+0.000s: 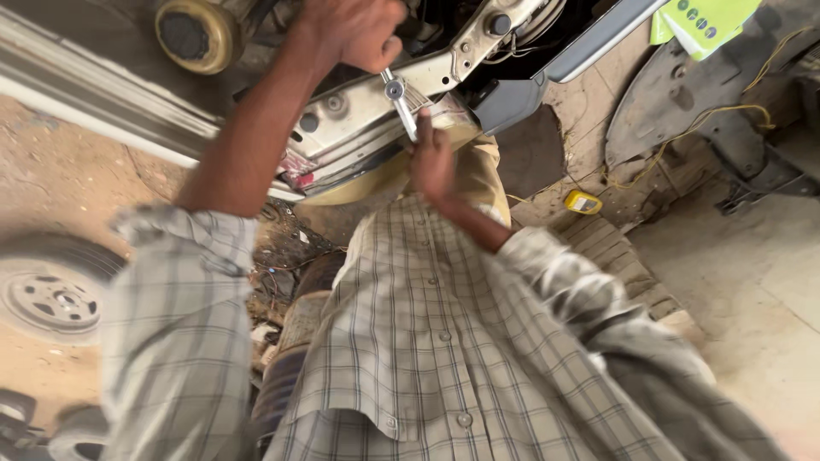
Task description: The person positions a car headlight assembly onto the vehicle frame and uses a socket wrench to tighten the mounting bolts.
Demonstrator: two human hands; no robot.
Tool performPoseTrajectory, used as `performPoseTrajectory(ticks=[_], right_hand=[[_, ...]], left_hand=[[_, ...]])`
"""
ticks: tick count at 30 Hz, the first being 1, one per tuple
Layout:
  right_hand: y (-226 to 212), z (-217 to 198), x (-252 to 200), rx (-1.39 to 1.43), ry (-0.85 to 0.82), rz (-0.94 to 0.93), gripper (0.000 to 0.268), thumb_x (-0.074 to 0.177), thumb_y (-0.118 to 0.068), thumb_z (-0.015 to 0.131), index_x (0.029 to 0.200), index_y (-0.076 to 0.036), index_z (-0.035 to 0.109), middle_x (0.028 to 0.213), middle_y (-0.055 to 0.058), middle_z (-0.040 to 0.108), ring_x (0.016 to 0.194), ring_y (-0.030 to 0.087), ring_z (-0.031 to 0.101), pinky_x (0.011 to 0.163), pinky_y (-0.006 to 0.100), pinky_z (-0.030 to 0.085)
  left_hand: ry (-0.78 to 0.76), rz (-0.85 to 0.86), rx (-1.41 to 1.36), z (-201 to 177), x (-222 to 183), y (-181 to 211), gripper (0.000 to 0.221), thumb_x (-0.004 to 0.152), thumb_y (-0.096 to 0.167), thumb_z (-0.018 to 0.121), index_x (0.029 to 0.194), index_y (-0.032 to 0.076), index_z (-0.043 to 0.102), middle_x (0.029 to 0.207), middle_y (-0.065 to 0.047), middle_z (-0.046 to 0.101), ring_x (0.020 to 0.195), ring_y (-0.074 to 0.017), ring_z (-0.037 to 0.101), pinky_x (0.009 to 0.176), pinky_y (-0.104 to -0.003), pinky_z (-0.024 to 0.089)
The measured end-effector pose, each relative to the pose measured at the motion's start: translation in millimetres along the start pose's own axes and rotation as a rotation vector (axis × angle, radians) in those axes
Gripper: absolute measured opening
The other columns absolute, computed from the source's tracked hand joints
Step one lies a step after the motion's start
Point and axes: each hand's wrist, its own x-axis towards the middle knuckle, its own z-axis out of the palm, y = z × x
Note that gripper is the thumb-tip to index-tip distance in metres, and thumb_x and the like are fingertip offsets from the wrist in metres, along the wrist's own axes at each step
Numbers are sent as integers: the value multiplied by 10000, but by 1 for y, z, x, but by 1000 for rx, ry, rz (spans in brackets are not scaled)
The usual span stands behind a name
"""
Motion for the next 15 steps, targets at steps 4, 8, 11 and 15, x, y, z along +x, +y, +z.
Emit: performPoseTrajectory(ticks=[4, 8, 11, 15], right_hand=[[-15, 70, -29, 476, 186, 158, 452, 1012, -571, 364, 1049, -169, 568, 661, -1, 487, 458, 115, 404, 373, 310, 340], [-9, 127, -28, 808, 262, 87, 471, 1059, -530, 369, 832, -139, 500, 625, 5, 462, 412, 134, 346, 344, 313, 278], [1, 128, -22, 901, 148, 64, 537, 1063, -567, 357, 715, -165, 433, 540, -13, 386, 365, 140, 312, 323, 308, 256], [7, 120, 3, 899, 65, 301, 514, 1056, -585, 373, 746, -184, 457, 581, -39, 421, 465, 132, 397, 420, 308, 324]], left_hand=[[-143, 304, 22, 23, 47, -7, 360, 813, 302, 674, 624, -3, 666, 547, -170, 616, 450, -299, 584, 476, -419, 492], [-147, 484, -45, 0, 74, 13, 277, 687, 297, 698, 652, 23, 692, 602, -179, 627, 553, -332, 619, 563, -441, 525], [-92, 338, -29, -62, 90, 13, 262, 706, 280, 695, 783, 31, 717, 832, -194, 637, 767, -369, 625, 677, -471, 520], [-29, -31, -65, -105, 46, 64, 336, 774, 236, 671, 1029, 30, 744, 1269, -229, 650, 1119, -422, 612, 854, -509, 491]])
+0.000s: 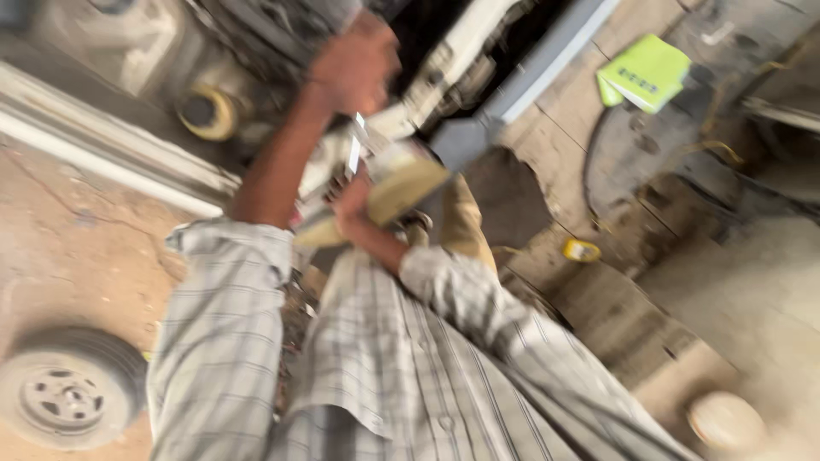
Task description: The person positions a car headlight assembly onto the vehicle frame and uses a socket wrench to tighten the mounting bolts.
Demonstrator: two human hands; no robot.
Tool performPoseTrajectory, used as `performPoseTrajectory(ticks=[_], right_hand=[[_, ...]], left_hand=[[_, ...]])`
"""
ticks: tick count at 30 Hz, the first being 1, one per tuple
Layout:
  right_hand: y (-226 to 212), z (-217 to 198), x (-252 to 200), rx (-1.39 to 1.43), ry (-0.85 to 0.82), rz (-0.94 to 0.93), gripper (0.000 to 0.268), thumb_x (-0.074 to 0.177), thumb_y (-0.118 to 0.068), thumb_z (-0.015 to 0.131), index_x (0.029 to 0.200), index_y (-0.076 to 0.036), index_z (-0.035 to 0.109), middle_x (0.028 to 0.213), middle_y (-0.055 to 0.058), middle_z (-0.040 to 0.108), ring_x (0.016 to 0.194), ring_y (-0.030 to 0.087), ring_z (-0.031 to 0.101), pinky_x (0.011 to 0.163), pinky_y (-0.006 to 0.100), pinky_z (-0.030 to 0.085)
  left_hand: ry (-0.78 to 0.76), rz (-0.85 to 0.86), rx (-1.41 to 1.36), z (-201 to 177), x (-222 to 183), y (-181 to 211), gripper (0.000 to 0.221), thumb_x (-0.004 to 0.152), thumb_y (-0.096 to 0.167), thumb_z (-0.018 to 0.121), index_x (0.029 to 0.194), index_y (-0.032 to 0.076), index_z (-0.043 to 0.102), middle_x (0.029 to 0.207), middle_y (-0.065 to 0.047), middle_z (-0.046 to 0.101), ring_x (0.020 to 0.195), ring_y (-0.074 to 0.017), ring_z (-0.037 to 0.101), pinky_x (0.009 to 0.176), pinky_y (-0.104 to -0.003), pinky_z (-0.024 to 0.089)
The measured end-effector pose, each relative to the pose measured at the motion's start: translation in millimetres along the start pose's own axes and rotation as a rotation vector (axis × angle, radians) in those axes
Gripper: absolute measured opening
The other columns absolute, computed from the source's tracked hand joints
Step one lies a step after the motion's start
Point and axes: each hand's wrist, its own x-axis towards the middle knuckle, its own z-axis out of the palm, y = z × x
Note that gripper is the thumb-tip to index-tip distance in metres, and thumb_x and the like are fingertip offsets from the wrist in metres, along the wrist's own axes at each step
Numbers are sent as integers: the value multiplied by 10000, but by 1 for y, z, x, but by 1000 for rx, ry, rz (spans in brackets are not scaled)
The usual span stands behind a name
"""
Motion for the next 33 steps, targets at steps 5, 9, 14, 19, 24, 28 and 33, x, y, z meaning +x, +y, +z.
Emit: performPoseTrajectory(ticks=[5, 9, 14, 19, 24, 28, 33], right_hand=[[5, -50, 44, -204, -429, 10, 544, 1042, -675, 337, 841, -196, 497, 654, -29, 457, 511, 142, 435, 440, 306, 366], [-26, -52, 55, -228, -675, 10, 302, 1072, -413, 412, 1247, -182, 497, 1120, -9, 586, 962, 131, 590, 825, 297, 491], [-97, -85, 33, -1062, -832, 121, 255, 1034, -307, 522, 1200, -135, 611, 1095, 68, 674, 874, 191, 663, 776, 326, 547], [-211, -29, 16, -2230, -645, -661, 214, 996, -201, 633, 1153, -88, 724, 1069, 145, 761, 785, 252, 736, 726, 354, 602], [-275, 63, -27, -2174, -657, -1390, 395, 915, -182, 729, 1272, -67, 604, 1225, 183, 636, 1192, 352, 585, 1000, 517, 489], [-274, 109, -29, -2558, -743, -1784, 659, 897, -273, 738, 1496, -104, 522, 1380, 252, 541, 1339, 396, 431, 1086, 580, 366], [-277, 112, -8, -2688, -920, -1832, 663, 967, -510, 636, 1396, -16, 531, 1522, 228, 477, 1454, 360, 362, 1160, 537, 321]], left_hand=[[747, -612, -150, 93, -35, 61, 535, 1130, 322, 623, 1554, 95, 388, 1552, -313, 367, 1466, -470, 310, 1189, -619, 274], [601, -940, -165, 132, -73, 108, 738, 870, 251, 738, 1460, 52, 341, 1388, -405, 472, 1349, -627, 401, 1083, -760, 310], [419, -1086, -590, 121, -91, 126, 499, 973, 105, 599, 1438, 154, 425, 1068, -185, 712, 997, -410, 712, 809, -555, 537], [443, -1081, -470, 105, -93, 138, 580, 950, 153, 632, 1473, 137, 382, 995, -226, 698, 894, -456, 692, 739, -585, 525], [442, -1132, -557, 105, -97, 151, 563, 992, 135, 552, 1510, 108, 334, 936, -212, 713, 813, -426, 729, 723, -547, 571], [558, -1090, -413, 105, -105, 152, 340, 1046, 194, 585, 1368, 137, 491, 922, -200, 735, 873, -447, 709, 750, -591, 530], [447, -1078, -276, 91, -118, 139, 352, 995, 203, 619, 1331, 166, 523, 884, -206, 727, 850, -450, 704, 736, -580, 533]])
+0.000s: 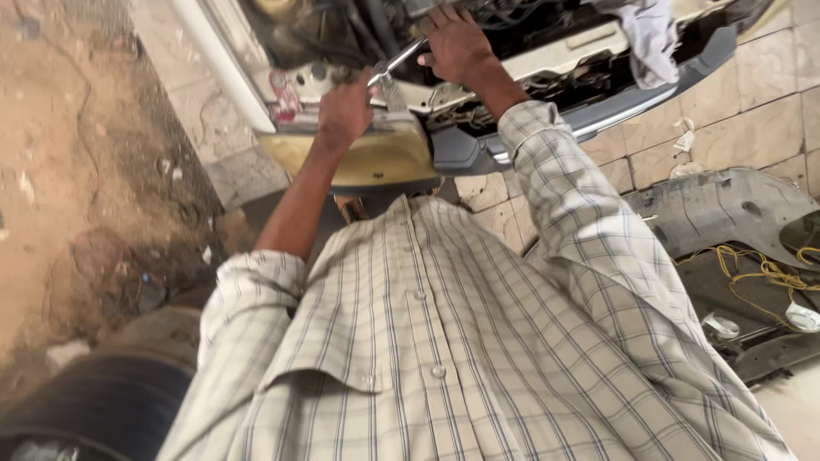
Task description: The person positions a car headlight assembly onto the vehicle frame and uses a socket wrench to tighten the mounting bolts.
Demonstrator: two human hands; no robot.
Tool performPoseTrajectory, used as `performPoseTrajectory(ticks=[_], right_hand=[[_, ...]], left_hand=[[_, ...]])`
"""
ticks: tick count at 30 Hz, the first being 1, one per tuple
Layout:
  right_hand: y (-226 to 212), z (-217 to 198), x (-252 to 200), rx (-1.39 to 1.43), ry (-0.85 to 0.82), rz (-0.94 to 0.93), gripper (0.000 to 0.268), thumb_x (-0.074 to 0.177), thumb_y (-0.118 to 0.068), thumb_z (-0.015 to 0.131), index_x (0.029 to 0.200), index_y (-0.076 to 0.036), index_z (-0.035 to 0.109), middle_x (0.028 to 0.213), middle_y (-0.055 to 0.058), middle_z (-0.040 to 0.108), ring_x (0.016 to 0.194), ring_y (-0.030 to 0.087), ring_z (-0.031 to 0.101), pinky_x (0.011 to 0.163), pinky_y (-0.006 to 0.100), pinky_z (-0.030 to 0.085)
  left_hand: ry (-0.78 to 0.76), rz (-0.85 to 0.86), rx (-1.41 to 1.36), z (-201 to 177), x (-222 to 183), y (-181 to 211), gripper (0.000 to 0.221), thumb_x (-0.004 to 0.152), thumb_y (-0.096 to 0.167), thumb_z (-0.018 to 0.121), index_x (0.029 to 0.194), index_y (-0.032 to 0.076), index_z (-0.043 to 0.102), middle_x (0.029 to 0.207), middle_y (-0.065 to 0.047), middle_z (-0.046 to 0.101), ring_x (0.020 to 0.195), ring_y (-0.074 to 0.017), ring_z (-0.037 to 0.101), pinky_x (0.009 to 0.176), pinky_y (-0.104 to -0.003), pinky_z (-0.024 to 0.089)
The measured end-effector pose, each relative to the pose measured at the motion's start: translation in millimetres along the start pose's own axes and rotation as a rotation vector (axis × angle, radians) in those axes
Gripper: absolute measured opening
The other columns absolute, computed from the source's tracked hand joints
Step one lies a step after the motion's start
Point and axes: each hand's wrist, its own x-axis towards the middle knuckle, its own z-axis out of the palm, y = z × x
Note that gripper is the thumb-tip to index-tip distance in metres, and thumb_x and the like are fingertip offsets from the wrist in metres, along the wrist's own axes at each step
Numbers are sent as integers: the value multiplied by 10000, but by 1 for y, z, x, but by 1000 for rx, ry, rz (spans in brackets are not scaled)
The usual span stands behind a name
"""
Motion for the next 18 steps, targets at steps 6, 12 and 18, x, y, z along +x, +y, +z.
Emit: performPoseTrajectory(ticks=[6, 12, 18], right_hand=[[-1, 29, -19, 276, -197, 63, 636, 1090, -495, 481, 1326, 92, 547, 1311, 305, 605, 1289, 417, 523, 1096, 551, 360], [1, 25, -38, 316, -64, 43, 552, 1115, -465, 491, 1224, 66, 597, 1111, 286, 695, 1104, 418, 648, 997, 542, 447], [-8, -1, -36, 302, -224, 40, 605, 1109, -538, 438, 1195, 33, 618, 985, 234, 710, 955, 381, 694, 883, 516, 529]], left_hand=[[-184, 45, 192, -13, 19, 18, 406, 973, 120, 583, 1375, 150, 535, 790, -195, 711, 693, -351, 751, 615, -490, 582], [25, 191, 237, -19, 20, 15, 199, 969, 237, 664, 1145, 148, 687, 736, -144, 729, 672, -336, 729, 576, -493, 544], [141, 261, 84, -19, 1, 5, 162, 990, 211, 661, 1129, 130, 683, 772, -134, 722, 679, -332, 720, 583, -486, 539]])
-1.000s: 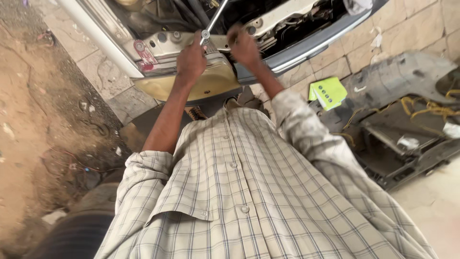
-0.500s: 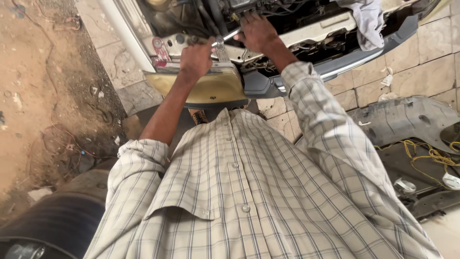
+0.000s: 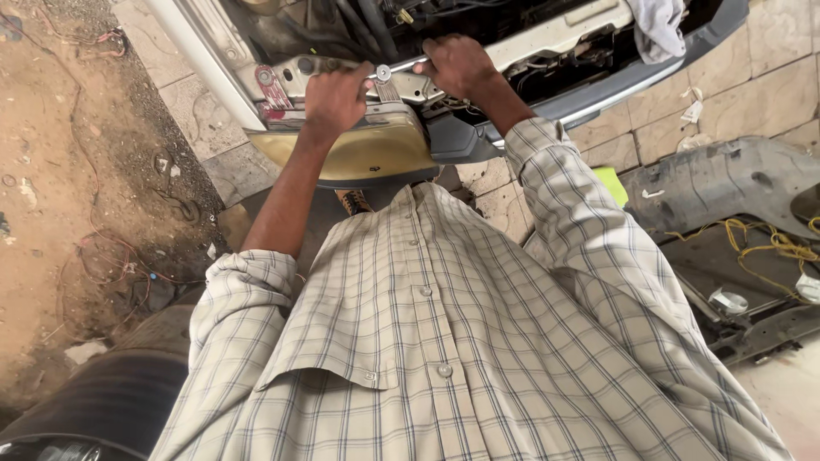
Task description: The person positions a car headlight assembly onto the vehicle frame and uses a socket wrench to tighten the mounting bolts.
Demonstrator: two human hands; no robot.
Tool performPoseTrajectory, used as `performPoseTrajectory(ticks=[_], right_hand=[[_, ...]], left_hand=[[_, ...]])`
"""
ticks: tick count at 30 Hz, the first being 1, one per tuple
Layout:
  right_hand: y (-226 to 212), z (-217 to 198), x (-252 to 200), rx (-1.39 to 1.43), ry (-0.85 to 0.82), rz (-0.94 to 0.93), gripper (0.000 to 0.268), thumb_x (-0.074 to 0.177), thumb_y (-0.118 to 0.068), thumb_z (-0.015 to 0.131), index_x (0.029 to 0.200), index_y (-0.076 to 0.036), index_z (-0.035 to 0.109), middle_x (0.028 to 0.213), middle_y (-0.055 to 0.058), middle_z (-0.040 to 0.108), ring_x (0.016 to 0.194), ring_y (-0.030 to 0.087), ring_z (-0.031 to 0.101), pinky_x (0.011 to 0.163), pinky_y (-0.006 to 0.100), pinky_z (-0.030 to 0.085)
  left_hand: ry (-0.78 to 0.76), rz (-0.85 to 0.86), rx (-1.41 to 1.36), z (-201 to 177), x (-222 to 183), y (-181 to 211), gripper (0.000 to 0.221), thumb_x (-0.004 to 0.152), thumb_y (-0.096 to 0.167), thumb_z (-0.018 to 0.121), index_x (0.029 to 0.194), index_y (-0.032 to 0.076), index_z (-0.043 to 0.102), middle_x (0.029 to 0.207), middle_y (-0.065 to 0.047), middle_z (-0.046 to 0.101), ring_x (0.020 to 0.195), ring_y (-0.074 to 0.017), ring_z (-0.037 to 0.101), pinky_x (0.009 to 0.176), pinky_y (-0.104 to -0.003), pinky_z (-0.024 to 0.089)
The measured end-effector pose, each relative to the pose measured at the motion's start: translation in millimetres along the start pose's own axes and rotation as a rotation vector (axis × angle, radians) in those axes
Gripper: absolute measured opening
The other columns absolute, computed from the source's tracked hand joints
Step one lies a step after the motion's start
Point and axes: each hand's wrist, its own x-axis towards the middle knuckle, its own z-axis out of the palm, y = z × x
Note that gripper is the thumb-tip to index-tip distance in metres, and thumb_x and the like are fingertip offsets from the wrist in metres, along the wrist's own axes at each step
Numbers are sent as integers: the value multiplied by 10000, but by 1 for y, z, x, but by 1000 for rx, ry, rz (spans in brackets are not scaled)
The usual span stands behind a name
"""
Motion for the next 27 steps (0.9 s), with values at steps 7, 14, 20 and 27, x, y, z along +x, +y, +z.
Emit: performPoseTrajectory(ticks=[7, 14, 20, 27], right_hand=[[-8, -5, -1, 122, -155, 153, 751, 1095, -629, 278, 1142, 22, 648, 849, 205, 696, 769, 340, 713, 795, 508, 573], [-8, 35, -19, 128, 18, 121, 899, 1094, -730, 240, 1083, 58, 673, 799, 259, 650, 800, 394, 686, 740, 564, 573], [-30, -19, -14, 500, -327, 425, 917, 992, -759, 196, 911, 3, 700, 669, 157, 598, 697, 297, 657, 769, 553, 540], [-30, -20, -13, 514, -364, 441, 865, 1070, -721, 309, 804, 21, 665, 629, 117, 489, 619, 277, 523, 674, 520, 545]], left_hand=[[95, 128, 26, 3, 18, -25, 176, 923, 171, 698, 1092, 152, 742, 832, -104, 703, 810, -303, 694, 701, -471, 504], [219, 275, 7, 7, 29, -26, 101, 880, 157, 747, 980, 154, 762, 833, -60, 662, 879, -254, 619, 839, -439, 365], [94, 86, -106, 16, 34, -46, 237, 1035, 264, 720, 859, 105, 723, 833, -95, 695, 850, -300, 654, 775, -487, 484], [378, -2, 135, 27, 59, -45, 138, 729, 264, 680, 705, 128, 689, 732, -94, 715, 800, -314, 745, 653, -416, 581]])
